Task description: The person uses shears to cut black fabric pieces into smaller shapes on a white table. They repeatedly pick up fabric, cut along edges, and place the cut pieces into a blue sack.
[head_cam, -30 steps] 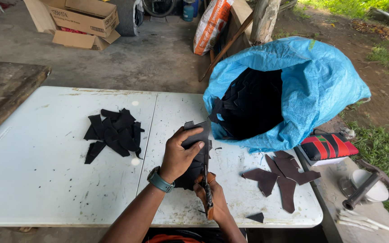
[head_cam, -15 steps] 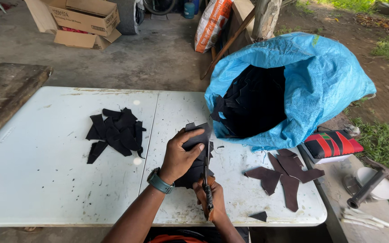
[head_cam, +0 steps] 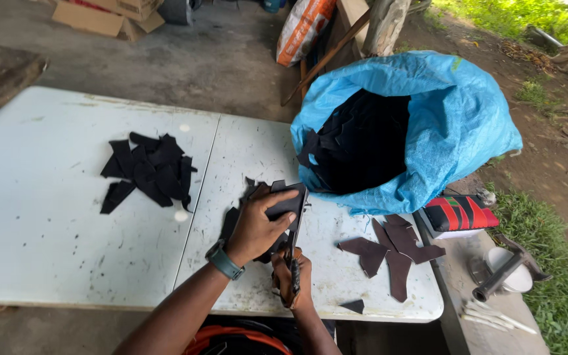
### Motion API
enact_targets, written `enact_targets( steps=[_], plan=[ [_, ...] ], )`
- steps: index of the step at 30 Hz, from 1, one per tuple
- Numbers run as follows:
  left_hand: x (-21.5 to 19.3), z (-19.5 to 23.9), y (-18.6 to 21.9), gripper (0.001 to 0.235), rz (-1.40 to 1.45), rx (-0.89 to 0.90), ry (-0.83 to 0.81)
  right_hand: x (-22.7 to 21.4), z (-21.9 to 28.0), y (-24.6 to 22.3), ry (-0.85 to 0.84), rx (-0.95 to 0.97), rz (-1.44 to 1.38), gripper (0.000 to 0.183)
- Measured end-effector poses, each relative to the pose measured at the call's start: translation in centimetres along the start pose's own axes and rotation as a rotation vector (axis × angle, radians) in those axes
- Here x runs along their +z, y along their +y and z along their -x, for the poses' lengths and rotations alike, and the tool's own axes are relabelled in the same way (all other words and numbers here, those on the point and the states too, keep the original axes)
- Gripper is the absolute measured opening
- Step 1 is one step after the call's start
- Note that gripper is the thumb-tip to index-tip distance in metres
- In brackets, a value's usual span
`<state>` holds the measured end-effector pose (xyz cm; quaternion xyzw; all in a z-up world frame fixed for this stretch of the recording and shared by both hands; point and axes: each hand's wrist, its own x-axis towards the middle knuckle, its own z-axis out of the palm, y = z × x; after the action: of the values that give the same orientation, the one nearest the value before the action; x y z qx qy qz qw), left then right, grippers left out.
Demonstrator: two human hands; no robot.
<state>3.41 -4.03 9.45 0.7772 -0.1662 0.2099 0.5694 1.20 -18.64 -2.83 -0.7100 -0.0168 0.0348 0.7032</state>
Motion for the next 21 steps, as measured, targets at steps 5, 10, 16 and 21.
enact_targets(
  steps=[5,10,16,21],
  plan=[
    [-0.2,0.4,0.0,0.044,0.065,-0.056,-0.038,-0.2,-0.3,-0.2,-0.062,-0.022,0.005,0.018],
    [0.2,2.1,-0.8,0.044,0.018,0.039,-0.038,-0.8,-0.9,0.5,-0.165,-0.184,0.007,0.008],
    [0.4,2.1,-0.9,0.042,0.012,-0.098,-0.068,0.1,-0.2,1.2,-0.022,-0.024,-0.108,0.016],
    [0.5,2.7,-1.6,0.043,0.039,-0.095,-0.044,0.5,-0.4,1.1,-0.019,0.006,-0.052,0.021]
  ],
)
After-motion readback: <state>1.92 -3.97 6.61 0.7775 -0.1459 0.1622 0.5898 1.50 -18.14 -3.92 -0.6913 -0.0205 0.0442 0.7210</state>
